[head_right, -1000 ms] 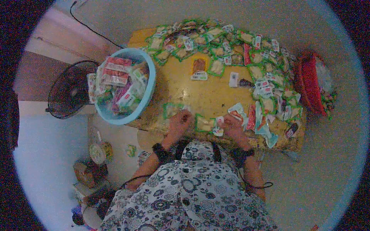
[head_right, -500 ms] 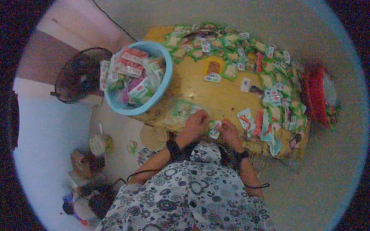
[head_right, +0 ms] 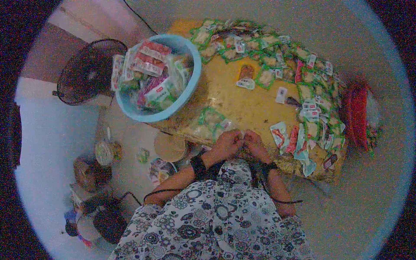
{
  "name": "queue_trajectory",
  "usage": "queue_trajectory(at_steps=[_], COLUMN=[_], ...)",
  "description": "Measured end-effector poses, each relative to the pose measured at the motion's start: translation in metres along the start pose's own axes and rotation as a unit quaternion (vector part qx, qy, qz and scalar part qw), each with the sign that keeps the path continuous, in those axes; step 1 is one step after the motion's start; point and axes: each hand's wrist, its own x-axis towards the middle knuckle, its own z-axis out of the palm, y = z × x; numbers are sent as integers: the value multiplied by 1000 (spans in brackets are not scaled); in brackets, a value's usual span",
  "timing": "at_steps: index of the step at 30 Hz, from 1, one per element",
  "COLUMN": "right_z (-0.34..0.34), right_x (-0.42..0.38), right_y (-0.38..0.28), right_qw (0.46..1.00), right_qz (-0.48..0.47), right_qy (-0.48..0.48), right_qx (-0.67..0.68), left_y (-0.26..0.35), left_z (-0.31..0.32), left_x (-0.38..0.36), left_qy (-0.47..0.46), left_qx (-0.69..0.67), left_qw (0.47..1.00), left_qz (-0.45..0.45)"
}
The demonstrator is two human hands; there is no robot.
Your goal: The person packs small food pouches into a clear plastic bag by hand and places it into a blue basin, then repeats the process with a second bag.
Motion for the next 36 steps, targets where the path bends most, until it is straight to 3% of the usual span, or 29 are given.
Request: queue_trajectory(at_steps=[4,6,8,10,12,15,18,21,27,29,32,35,36], right_z=[9,6,4,2,1,25,35,30,32,26,18,12,9], right_x=[1,17,32,43,49,30,21,39,36,43,46,47,50], right_y=[-5,10,12,30,39,-15,-38,-7,-19,-19,-28,-24,-22], right_qw=[999,997,972,952,957,988,996,992,994,993,994,989,987], right_qz=[11,-15,-67,-58,-32,13,-26,-91,-53,-31,6,-101,-91], right_qy=[-15,-46,-95,-62,-37,-15,0,13,16,-14,-44,-9,-8], right_qx=[31,-61,-202,-293,-286,-152,-89,-86,-96,-115,-96,-105,-134], left_y=[15,21,15,13,9,-5,-8,-3,-48,-44,-65,-34,-20], left_z=[-7,-11,-6,-6,-16,-36,-78,-106,-102,-94,-98,-95,-93], left_x=[0,-1,-1,1,4,1,-5,-17,-25,-24,-17,-15,-16], left_qy=[-8,-8,5,0,-22,133,251,217,146,193,125,75,75], left_qx=[-29,-86,-51,-30,-20,23,233,246,209,155,1,-153,-197], left_qw=[999,996,998,999,999,990,939,944,952,956,967,937,920], left_qz=[-31,-37,-21,-16,-21,-44,28,-47,-168,-161,-221,-304,-330])
